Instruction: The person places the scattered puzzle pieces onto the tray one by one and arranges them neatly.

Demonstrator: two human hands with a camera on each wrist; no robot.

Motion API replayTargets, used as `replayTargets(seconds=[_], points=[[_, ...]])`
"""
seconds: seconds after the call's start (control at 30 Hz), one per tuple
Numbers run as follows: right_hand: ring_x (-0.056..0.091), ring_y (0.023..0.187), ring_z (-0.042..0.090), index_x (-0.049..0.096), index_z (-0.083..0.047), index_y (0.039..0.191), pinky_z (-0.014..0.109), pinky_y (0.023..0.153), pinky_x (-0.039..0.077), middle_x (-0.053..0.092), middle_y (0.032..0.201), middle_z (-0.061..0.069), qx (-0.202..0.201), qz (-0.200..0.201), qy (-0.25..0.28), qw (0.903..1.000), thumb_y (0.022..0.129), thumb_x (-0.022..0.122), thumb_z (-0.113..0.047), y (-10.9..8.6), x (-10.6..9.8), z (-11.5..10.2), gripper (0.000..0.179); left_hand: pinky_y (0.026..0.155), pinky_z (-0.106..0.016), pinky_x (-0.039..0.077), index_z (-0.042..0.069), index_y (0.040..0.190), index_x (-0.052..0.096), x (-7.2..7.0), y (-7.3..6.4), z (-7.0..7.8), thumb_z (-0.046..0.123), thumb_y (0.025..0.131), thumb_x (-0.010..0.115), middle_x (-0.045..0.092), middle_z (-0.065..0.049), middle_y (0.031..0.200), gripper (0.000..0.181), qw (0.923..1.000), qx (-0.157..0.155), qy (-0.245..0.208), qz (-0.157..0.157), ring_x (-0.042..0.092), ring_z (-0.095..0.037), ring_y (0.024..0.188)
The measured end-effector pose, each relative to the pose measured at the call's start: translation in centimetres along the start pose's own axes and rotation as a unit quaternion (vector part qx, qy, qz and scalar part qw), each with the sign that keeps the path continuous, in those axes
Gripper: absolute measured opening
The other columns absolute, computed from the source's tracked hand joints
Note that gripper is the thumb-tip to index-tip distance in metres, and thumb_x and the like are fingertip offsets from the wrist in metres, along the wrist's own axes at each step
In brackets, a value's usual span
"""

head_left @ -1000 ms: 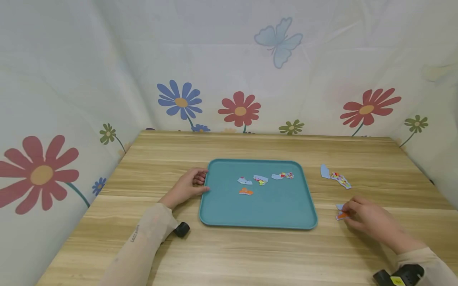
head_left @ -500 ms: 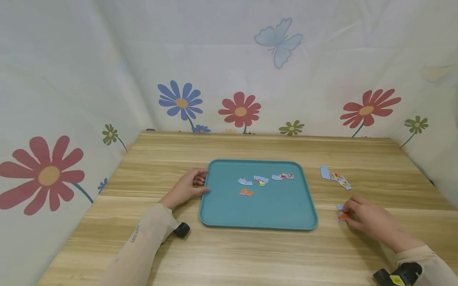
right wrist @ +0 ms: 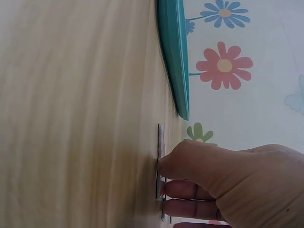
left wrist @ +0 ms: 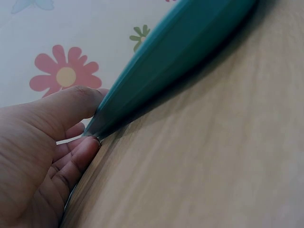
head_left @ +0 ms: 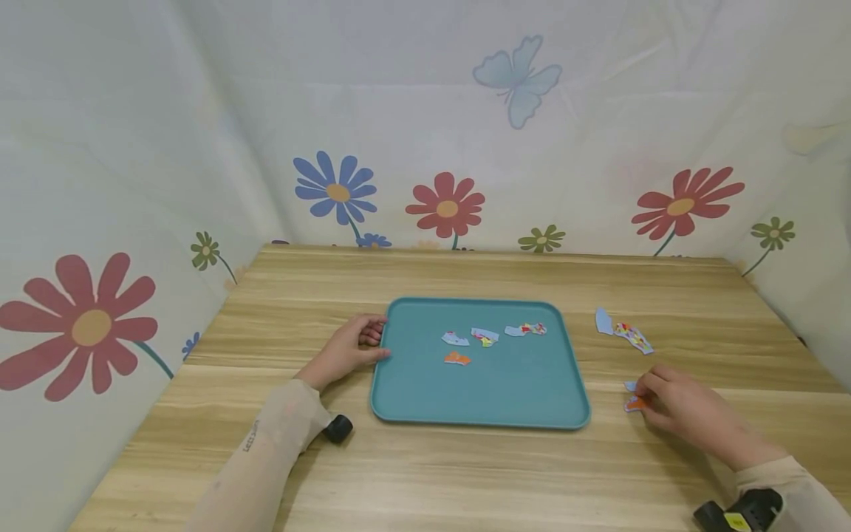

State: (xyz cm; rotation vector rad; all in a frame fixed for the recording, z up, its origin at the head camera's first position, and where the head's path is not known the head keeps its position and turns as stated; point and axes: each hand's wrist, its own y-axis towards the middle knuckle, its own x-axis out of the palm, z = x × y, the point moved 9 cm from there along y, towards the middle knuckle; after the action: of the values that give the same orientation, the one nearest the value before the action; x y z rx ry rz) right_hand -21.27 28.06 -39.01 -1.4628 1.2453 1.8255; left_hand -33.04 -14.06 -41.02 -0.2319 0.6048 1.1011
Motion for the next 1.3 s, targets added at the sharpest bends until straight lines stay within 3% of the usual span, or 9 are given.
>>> replayTargets(seconds=[0.4, 0.63, 0.73, 0.93, 1.3], points=[[0.046, 0.066, 0.000, 0.060, -0.015, 0.078, 0.026, 0.056, 0.046, 0.052, 0.077, -0.010, 0.010, -0.012, -0.007, 0.9999, 0.064, 0.083, -0.013, 0.0, 0.3, 0.3, 0.027, 0.092, -0.043, 0.049, -0.011, 0.136, 0.042, 0.1, 0.0, -0.2, 0.004, 0.086, 0.071, 0.053, -0.026, 0.120, 0.059, 1.0000, 0.001, -0.002, -0.004, 0.055, -0.032, 0.105], [0.046, 0.065, 0.001, 0.060, -0.017, 0.076, 0.025, 0.055, 0.045, 0.052, 0.075, -0.011, 0.010, -0.018, -0.023, 0.9995, 0.067, 0.083, -0.013, -0.1, 0.3, 0.2, 0.026, 0.090, -0.035, 0.050, -0.004, 0.138, 0.043, 0.3, 1.0, -3.4, 0.011, 0.085, 0.073, 0.053, -0.021, 0.121, 0.062, 1.0000, 0.002, 0.001, 0.007, 0.055, -0.027, 0.104], [0.046, 0.064, 0.000, 0.060, -0.018, 0.075, 0.024, 0.055, 0.045, 0.052, 0.074, -0.012, 0.005, -0.018, -0.025, 0.9995, 0.067, 0.083, -0.013, -0.1, 0.4, 0.1, 0.025, 0.090, -0.037, 0.050, -0.004, 0.138, 0.043, 0.3, 1.1, -3.4, 0.011, 0.085, 0.073, 0.053, -0.021, 0.122, 0.062, 1.0000, 0.004, -0.001, 0.007, 0.055, -0.027, 0.105], [0.044, 0.063, -0.001, 0.058, -0.020, 0.072, 0.023, 0.053, 0.043, 0.050, 0.072, -0.012, -0.008, -0.006, -0.025, 0.9996, 0.066, 0.084, -0.010, 0.1, 0.3, 0.0, 0.028, 0.089, -0.028, 0.050, -0.001, 0.137, 0.045, 0.3, 1.2, -3.8, 0.013, 0.084, 0.074, 0.054, -0.017, 0.120, 0.062, 1.0000, -0.001, 0.005, 0.008, 0.055, -0.023, 0.103], [0.040, 0.062, -0.001, 0.058, -0.016, 0.074, 0.023, 0.052, 0.039, 0.049, 0.071, -0.011, 0.038, -0.034, -0.023, 0.9984, 0.069, 0.078, -0.013, -0.1, 0.4, 0.5, 0.021, 0.088, -0.028, 0.050, -0.001, 0.136, 0.046, 0.3, 1.3, -4.0, 0.014, 0.084, 0.075, 0.054, -0.017, 0.119, 0.062, 0.9999, 0.004, 0.004, 0.008, 0.055, -0.023, 0.102]])
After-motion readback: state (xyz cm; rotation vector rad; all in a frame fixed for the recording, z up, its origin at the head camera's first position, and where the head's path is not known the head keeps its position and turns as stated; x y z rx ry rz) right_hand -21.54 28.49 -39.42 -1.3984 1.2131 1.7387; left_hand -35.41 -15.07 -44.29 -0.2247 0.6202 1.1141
